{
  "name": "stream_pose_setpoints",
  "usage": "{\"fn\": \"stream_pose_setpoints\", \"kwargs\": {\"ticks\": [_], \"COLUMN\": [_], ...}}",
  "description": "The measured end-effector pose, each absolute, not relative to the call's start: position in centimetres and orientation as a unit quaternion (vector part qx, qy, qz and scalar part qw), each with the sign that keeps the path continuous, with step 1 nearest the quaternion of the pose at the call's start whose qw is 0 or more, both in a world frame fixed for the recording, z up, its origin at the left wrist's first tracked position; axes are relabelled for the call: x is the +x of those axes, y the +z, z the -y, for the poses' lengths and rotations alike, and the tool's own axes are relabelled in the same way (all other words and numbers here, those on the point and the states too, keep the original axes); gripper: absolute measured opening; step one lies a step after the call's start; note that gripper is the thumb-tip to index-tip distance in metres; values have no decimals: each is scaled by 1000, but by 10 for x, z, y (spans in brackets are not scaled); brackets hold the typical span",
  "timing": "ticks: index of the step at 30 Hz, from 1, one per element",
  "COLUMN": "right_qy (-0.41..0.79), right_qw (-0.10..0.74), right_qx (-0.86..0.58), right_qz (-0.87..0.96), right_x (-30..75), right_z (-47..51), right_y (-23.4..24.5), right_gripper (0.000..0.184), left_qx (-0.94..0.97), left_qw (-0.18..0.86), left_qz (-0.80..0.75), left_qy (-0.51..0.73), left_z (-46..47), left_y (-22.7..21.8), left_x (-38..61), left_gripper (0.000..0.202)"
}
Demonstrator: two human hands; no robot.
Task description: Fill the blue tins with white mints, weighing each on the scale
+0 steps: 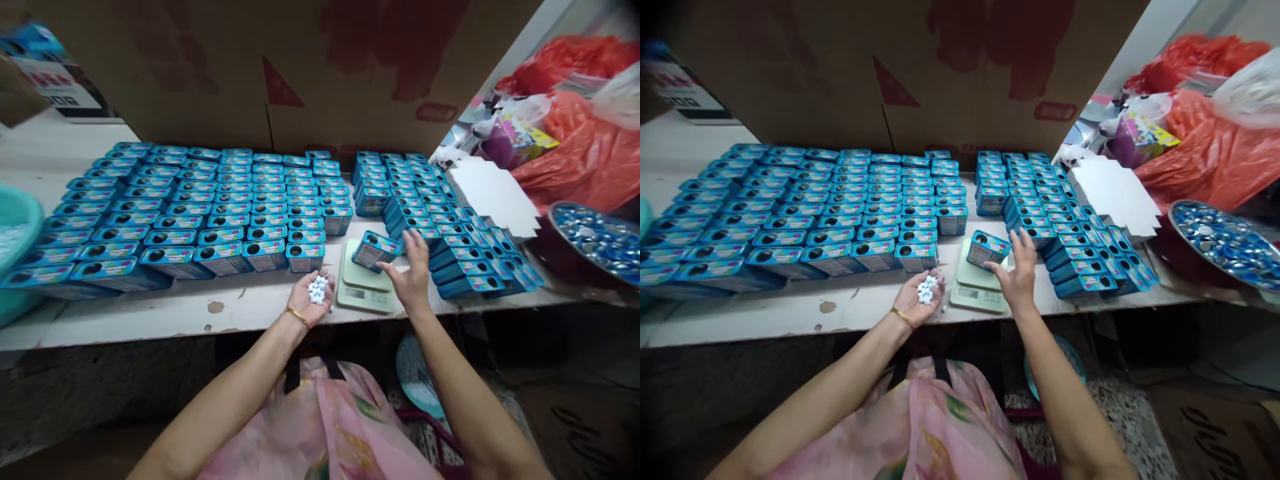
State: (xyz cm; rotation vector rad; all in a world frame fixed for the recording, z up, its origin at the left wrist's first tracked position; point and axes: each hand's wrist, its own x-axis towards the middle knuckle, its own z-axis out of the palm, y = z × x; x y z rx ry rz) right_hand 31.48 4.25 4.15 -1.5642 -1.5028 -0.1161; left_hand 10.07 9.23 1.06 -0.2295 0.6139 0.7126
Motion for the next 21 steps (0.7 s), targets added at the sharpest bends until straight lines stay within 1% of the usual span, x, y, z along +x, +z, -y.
{"fn": "stream_pose_setpoints", "kwargs": {"ticks": [2, 4, 6, 8, 10, 12, 14, 18, 21], "right_qy": [-94, -43, 5, 19, 22, 29, 39, 96, 124], "right_qw": [429, 358, 276, 213, 182, 174, 197, 293, 320], "right_qx": [-613, -547, -512, -518, -542, -563, -565, -497, -481], "right_qz": [656, 755, 813, 828, 820, 808, 800, 811, 806], "right_x": [302, 278, 249, 223, 205, 197, 191, 174, 168], "right_z": [-18, 2, 11, 7, -3, -12, -17, -13, -3], "right_y": [32, 17, -1, -16, -24, -21, -8, 32, 49], "right_gripper": [46, 36, 32, 31, 25, 18, 16, 23, 26], "left_qx": [-111, -111, -108, -98, -83, -68, -57, -79, -97], "left_qw": [888, 888, 888, 890, 893, 892, 889, 878, 877], "left_qz": [-294, -294, -292, -284, -277, -282, -298, -328, -322], "left_qy": [335, 336, 340, 343, 345, 346, 342, 340, 343], "left_z": [-86, -80, -75, -71, -68, -63, -57, -48, -48], "left_y": [9, 8, 9, 10, 10, 8, 5, 1, 3], "left_x": [84, 68, 55, 46, 41, 37, 35, 37, 39], "left_gripper": [9, 9, 9, 10, 10, 11, 10, 13, 15]}}
